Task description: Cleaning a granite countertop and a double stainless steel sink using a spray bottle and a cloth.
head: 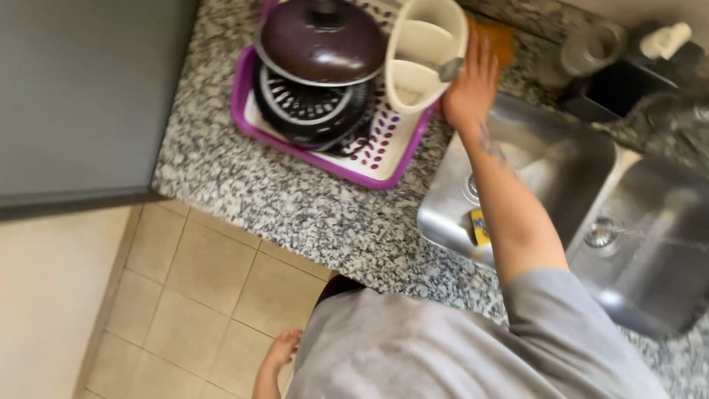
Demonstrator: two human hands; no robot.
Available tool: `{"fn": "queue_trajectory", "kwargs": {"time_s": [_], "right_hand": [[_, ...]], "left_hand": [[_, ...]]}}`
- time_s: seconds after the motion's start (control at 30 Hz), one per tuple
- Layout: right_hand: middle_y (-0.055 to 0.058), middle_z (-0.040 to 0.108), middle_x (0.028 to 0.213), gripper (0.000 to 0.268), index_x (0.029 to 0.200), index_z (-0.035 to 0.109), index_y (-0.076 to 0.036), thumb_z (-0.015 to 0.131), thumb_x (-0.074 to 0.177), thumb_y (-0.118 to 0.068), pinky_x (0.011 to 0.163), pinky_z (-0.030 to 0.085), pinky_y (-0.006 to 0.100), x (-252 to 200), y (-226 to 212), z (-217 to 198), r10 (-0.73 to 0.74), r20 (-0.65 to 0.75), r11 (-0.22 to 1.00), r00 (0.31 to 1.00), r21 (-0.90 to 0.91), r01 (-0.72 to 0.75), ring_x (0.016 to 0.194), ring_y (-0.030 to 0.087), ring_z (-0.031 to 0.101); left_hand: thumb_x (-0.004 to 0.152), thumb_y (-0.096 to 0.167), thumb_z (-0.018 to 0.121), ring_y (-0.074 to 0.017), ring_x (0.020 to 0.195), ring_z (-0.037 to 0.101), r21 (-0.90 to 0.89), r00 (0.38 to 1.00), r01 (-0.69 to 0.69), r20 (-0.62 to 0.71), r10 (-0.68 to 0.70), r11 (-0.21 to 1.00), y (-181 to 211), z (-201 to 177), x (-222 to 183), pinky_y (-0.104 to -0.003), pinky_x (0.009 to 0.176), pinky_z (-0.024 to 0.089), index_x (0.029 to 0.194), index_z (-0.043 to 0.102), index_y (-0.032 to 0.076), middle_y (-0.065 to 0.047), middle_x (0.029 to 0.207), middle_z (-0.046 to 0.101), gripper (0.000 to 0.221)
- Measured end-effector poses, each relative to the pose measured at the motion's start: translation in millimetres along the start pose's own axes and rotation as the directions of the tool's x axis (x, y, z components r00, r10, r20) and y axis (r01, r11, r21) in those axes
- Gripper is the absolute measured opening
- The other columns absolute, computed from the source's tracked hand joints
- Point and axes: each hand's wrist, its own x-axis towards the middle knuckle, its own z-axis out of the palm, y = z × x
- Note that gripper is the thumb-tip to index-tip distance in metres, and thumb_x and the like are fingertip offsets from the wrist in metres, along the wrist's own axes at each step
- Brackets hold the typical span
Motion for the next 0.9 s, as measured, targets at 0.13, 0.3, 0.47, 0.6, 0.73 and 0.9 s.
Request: {"fn": "queue_trajectory", "kwargs": {"time_s": [0.13, 0.3, 0.47, 0.6, 0.73, 0.9], "right_hand": [[0.01, 0.015, 0.154, 0.053, 0.149, 0.02, -0.005, 0.028, 0.102, -0.029, 0.113, 0.015, 0.052, -126.5, -58.4, -18.9, -0.05, 0.145, 0.999, 0.988, -0.007, 0.051, 0.141, 0.034, 0.013], [0.016, 0.042, 0.144, 0.053, 0.142, 0.04, -0.002, 0.04, 0.098, -0.032, 0.107, 0.031, 0.043, -247.6, -134.4, -57.5, -0.353, 0.148, 0.898, 0.924, -0.224, 0.378, 0.128, 0.033, 0.046], [-0.001, 0.04, 0.145, 0.059, 0.141, 0.04, -0.019, 0.041, 0.091, -0.05, 0.1, 0.029, 0.037, -263.6, -161.6, -22.4, -0.601, 0.198, 0.777, 0.774, -0.081, 0.624, 0.127, 0.019, 0.039], [0.002, 0.023, 0.154, 0.066, 0.148, 0.024, -0.022, 0.027, 0.092, -0.056, 0.114, 0.011, 0.046, -222.9, -254.1, 23.2, -0.642, 0.268, 0.763, 0.719, 0.131, 0.633, 0.141, 0.023, 0.018], [0.01, 0.026, 0.152, 0.063, 0.148, 0.026, -0.014, 0.029, 0.097, -0.051, 0.113, 0.015, 0.05, -158.5, -360.8, 90.6, -0.631, 0.208, 0.776, 0.748, 0.144, 0.614, 0.14, 0.03, 0.02], [0.012, 0.016, 0.153, 0.059, 0.149, 0.023, -0.009, 0.028, 0.102, -0.046, 0.111, 0.008, 0.052, -74.2, -462.6, 164.2, -0.523, 0.086, 0.851, 0.848, 0.113, 0.513, 0.139, 0.033, 0.011]], "left_hand": [[0.082, 0.045, 0.04, -0.0123, 0.061, 0.055, 0.217, 0.984, -0.171, -0.007, 0.177, 0.961, 21.3, -18.4, 34.1, -0.027, 0.045, 0.036, 0.088, 0.061, 0.02, -0.002, 0.071, 0.063, 0.032], [0.086, 0.03, 0.056, -0.0152, 0.082, 0.064, 0.135, 0.906, -0.402, -0.087, 0.415, 0.906, 84.3, -49.2, 34.4, -0.028, 0.077, 0.048, 0.108, 0.063, 0.017, -0.005, 0.103, 0.067, 0.026], [0.087, 0.027, 0.058, -0.0225, 0.095, 0.064, 0.087, 0.878, -0.47, -0.056, 0.476, 0.878, 84.4, -77.0, 16.8, -0.034, 0.084, 0.049, 0.113, 0.062, 0.014, -0.01, 0.109, 0.066, 0.029], [0.089, 0.033, 0.062, -0.0261, 0.104, 0.063, -0.046, 0.892, -0.44, -0.135, 0.431, 0.897, 8.9, -85.4, 61.1, -0.038, 0.089, 0.05, 0.12, 0.06, 0.016, -0.013, 0.114, 0.065, 0.036], [0.091, 0.03, 0.061, -0.0294, 0.105, 0.063, -0.242, 0.954, -0.281, -0.175, 0.243, 0.929, -74.6, -86.1, 44.8, -0.039, 0.089, 0.05, 0.125, 0.057, 0.011, -0.015, 0.117, 0.064, 0.039], [0.084, 0.035, 0.067, -0.0252, 0.093, 0.067, -0.575, 0.993, -0.041, -0.113, -0.029, 0.817, -165.8, -68.6, 15.6, -0.027, 0.058, 0.051, 0.121, 0.055, 0.014, -0.009, 0.112, 0.068, 0.044]]}}
